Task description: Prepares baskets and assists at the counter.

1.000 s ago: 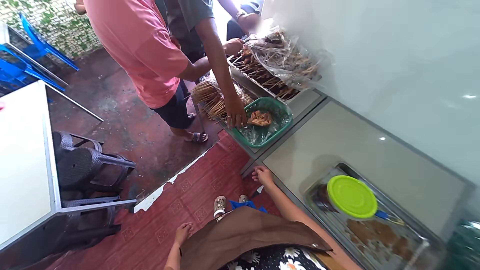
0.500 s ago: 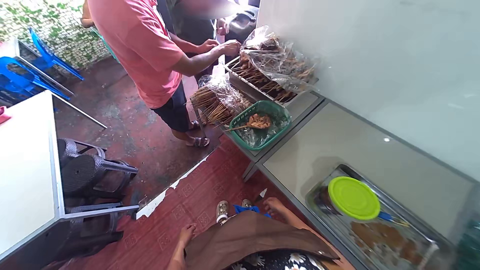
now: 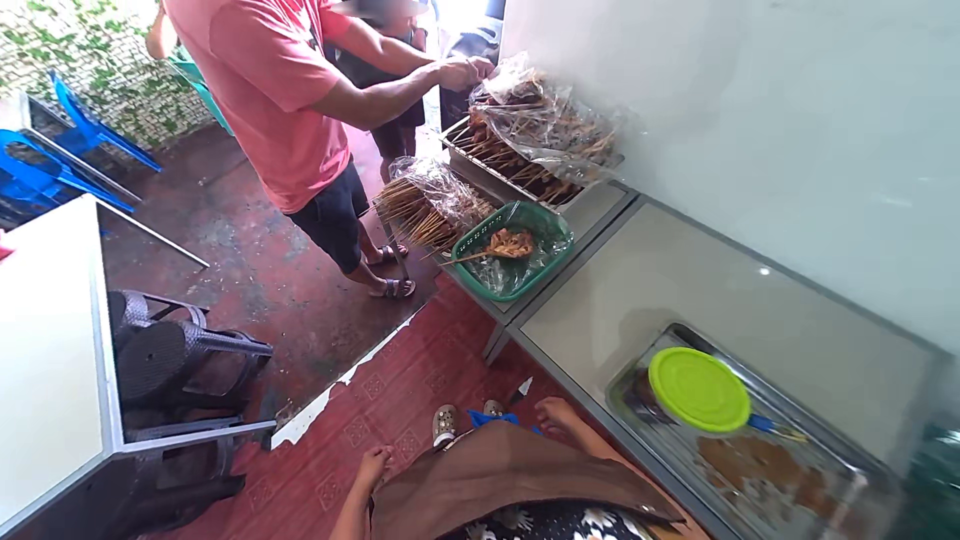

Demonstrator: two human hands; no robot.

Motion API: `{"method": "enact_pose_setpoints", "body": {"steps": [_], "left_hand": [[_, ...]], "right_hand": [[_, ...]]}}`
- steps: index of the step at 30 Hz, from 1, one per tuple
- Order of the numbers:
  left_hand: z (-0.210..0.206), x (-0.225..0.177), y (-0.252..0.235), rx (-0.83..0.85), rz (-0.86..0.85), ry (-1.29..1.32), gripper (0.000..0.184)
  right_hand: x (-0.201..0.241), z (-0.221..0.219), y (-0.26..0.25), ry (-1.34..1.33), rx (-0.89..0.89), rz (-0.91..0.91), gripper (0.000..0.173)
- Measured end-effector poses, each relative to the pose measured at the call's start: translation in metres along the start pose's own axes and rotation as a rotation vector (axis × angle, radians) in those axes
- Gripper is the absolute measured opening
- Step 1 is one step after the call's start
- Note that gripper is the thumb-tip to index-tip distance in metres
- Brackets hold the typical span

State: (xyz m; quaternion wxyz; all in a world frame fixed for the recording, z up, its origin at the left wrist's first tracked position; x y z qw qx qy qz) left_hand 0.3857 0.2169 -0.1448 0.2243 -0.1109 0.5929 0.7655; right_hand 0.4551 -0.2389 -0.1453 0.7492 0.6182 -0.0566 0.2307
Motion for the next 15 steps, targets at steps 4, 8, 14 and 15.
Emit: {"method": "enact_pose_setpoints", "body": {"steps": [4, 8, 14, 15], "left_hand": [[-0.002, -0.027, 0.02, -0.002, 0.015, -0.051, 0.029], [-0.007, -0.015, 0.0, 0.021, 0.004, -0.03, 0.028], [-0.005, -0.031, 0.02, 0.016, -0.025, -0.074, 0.028], [-0.004, -0.029, 0.019, 0.014, -0.023, -0.073, 0.027]], "right_hand": [[0.001, -0.001, -0.006, 0.009, -0.002, 0.027, 0.035], [0.01, 0.004, 0.009, 0.04, 0.021, 0.014, 0.037], [0.013, 0.011, 0.021, 0.06, 0.026, 0.001, 0.039], [0.013, 0.011, 0.021, 0.059, 0.025, -0.003, 0.039]]}}
Point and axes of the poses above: each hand's wrist, its own y-axis away from the middle knuckle, its own z-axis out of the back of the hand, x = y × z, the point moved 6 cm from there along -y, towards the middle knuckle, and after that the axes turned 2 degrees about z, right-handed, at the moved point
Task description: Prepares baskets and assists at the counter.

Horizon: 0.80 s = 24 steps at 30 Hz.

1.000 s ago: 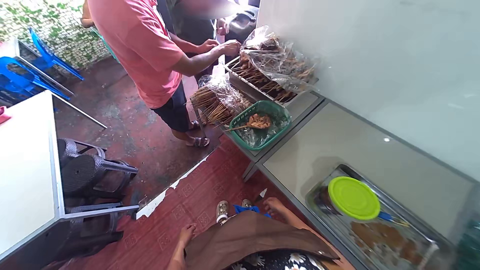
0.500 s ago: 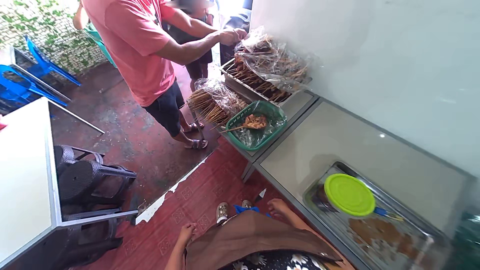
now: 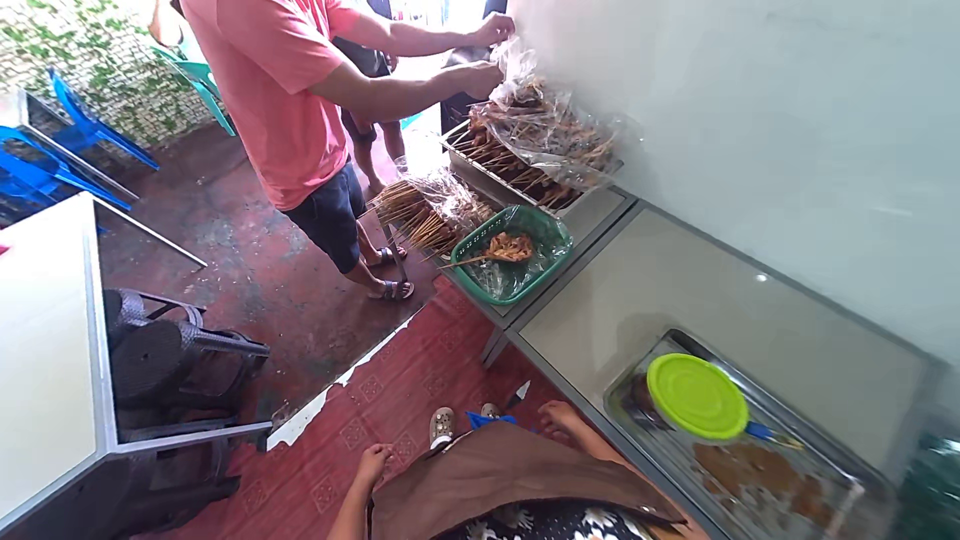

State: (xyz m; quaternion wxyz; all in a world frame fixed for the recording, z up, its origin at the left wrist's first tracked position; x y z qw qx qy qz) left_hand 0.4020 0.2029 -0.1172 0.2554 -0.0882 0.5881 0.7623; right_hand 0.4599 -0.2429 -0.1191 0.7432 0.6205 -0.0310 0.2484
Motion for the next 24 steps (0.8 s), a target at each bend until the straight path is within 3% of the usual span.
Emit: {"method": "enact_pose_setpoints", "body": {"steps": [19, 24], "left_hand": [[-0.007, 0.011, -0.014, 0.02, 0.015, 0.033, 0.029], [-0.011, 0.046, -0.048, 0.009, 0.02, 0.049, 0.027]], "right_hand": [[0.0, -0.007, -0.018, -0.016, 0.01, 0.001, 0.037], [0.002, -0.01, -0.015, -0.003, 0.019, -0.003, 0.038]]}}
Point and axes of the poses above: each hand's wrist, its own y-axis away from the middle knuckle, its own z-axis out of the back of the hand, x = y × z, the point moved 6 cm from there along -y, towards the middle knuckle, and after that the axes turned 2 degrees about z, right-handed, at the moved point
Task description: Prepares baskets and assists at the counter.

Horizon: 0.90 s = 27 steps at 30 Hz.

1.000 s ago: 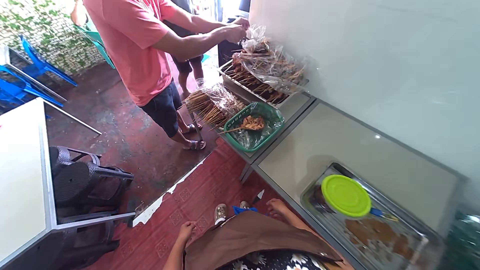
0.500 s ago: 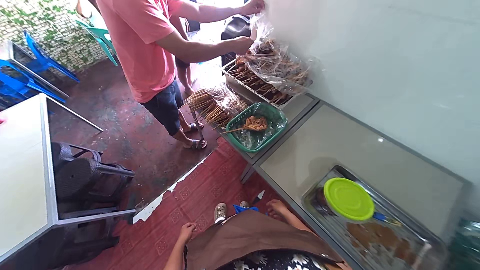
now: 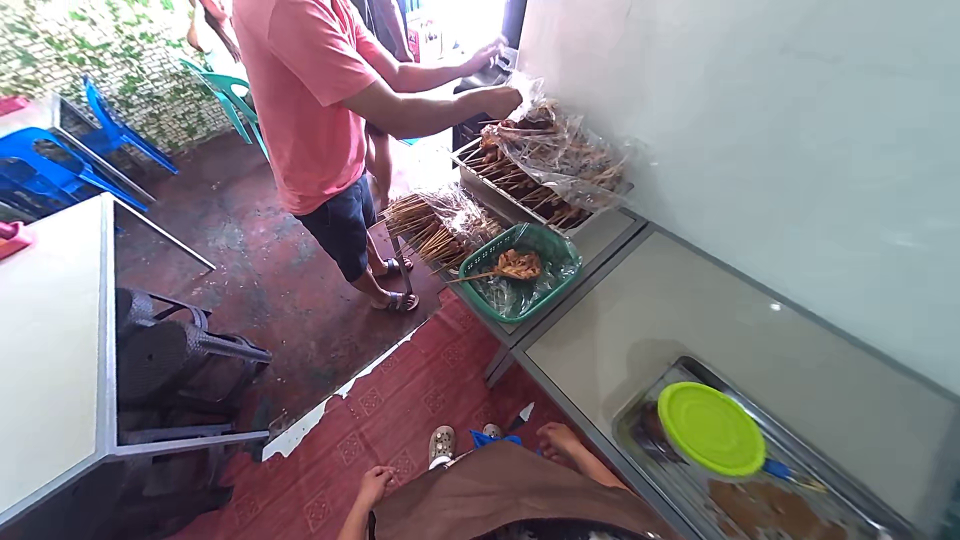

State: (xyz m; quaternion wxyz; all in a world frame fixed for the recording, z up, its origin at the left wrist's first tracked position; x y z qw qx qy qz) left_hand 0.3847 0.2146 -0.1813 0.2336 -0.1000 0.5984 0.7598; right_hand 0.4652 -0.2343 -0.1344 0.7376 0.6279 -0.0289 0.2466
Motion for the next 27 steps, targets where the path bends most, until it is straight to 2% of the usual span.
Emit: {"method": "enact_pose_setpoints", "body": {"steps": [4, 17, 23, 27], "left_hand": [[0.0, 0.004, -0.002, -0.004, 0.029, 0.026, 0.027], [0.001, 0.004, -0.004, 0.0, -0.033, 0.033, 0.026], [0.008, -0.025, 0.035, -0.021, -0.007, 0.037, 0.027], [0.004, -0.028, 0.036, -0.009, -0.01, 0.049, 0.027]], "right_hand": [[0.003, -0.001, 0.002, -0.005, 0.004, 0.01, 0.038], [0.007, -0.001, -0.009, 0.017, 0.002, 0.014, 0.037], [0.015, 0.0, -0.002, 0.037, 0.016, 0.02, 0.037], [0.013, 0.007, -0.009, 0.057, 0.007, 0.031, 0.038]]}}
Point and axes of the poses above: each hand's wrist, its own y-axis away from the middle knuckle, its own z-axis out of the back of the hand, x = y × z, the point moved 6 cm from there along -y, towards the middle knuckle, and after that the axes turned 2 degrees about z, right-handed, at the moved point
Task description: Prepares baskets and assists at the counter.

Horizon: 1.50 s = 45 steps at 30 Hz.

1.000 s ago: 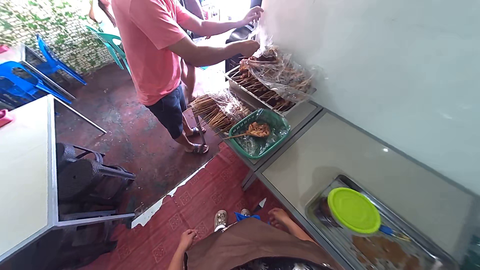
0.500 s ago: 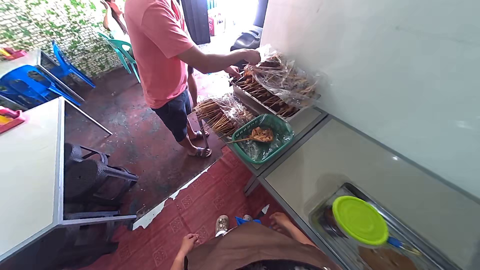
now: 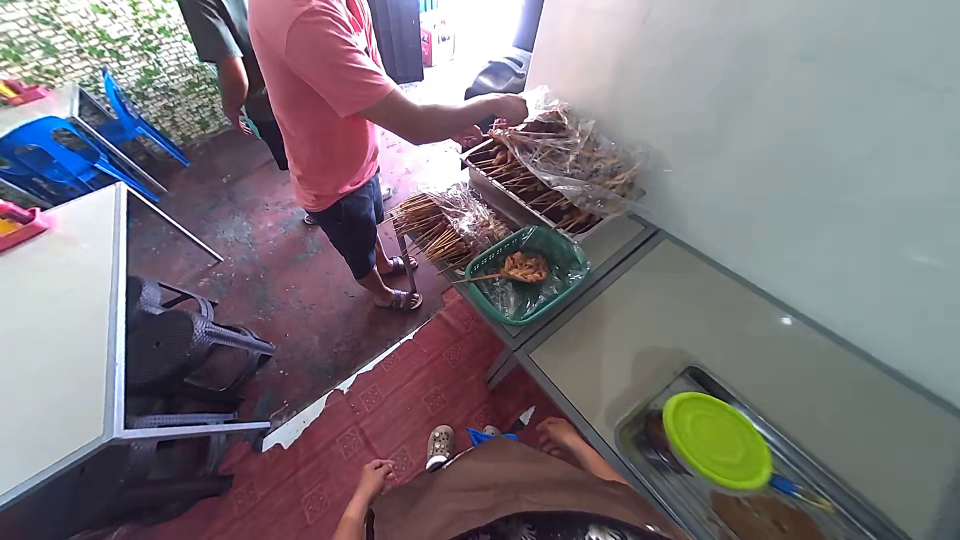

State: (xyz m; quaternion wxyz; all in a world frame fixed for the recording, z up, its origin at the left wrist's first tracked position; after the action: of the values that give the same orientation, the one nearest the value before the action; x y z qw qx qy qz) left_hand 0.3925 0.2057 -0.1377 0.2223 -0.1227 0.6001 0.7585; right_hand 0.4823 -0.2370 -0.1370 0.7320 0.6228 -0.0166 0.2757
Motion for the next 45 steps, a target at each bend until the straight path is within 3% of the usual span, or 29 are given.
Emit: {"method": "enact_pose_setpoints", "body": {"steps": [24, 32, 45], "left_hand": [[-0.004, 0.005, -0.001, 0.007, 0.021, -0.004, 0.026], [-0.004, 0.042, -0.041, 0.004, 0.011, -0.005, 0.025], [-0.003, 0.008, -0.015, 0.016, -0.007, 0.002, 0.025]], "right_hand": [[-0.006, -0.006, 0.001, -0.047, -0.038, -0.021, 0.035], [-0.001, -0.013, 0.007, -0.053, -0.03, -0.016, 0.035], [-0.009, -0.009, 0.009, -0.062, -0.039, -0.006, 0.036]]}}
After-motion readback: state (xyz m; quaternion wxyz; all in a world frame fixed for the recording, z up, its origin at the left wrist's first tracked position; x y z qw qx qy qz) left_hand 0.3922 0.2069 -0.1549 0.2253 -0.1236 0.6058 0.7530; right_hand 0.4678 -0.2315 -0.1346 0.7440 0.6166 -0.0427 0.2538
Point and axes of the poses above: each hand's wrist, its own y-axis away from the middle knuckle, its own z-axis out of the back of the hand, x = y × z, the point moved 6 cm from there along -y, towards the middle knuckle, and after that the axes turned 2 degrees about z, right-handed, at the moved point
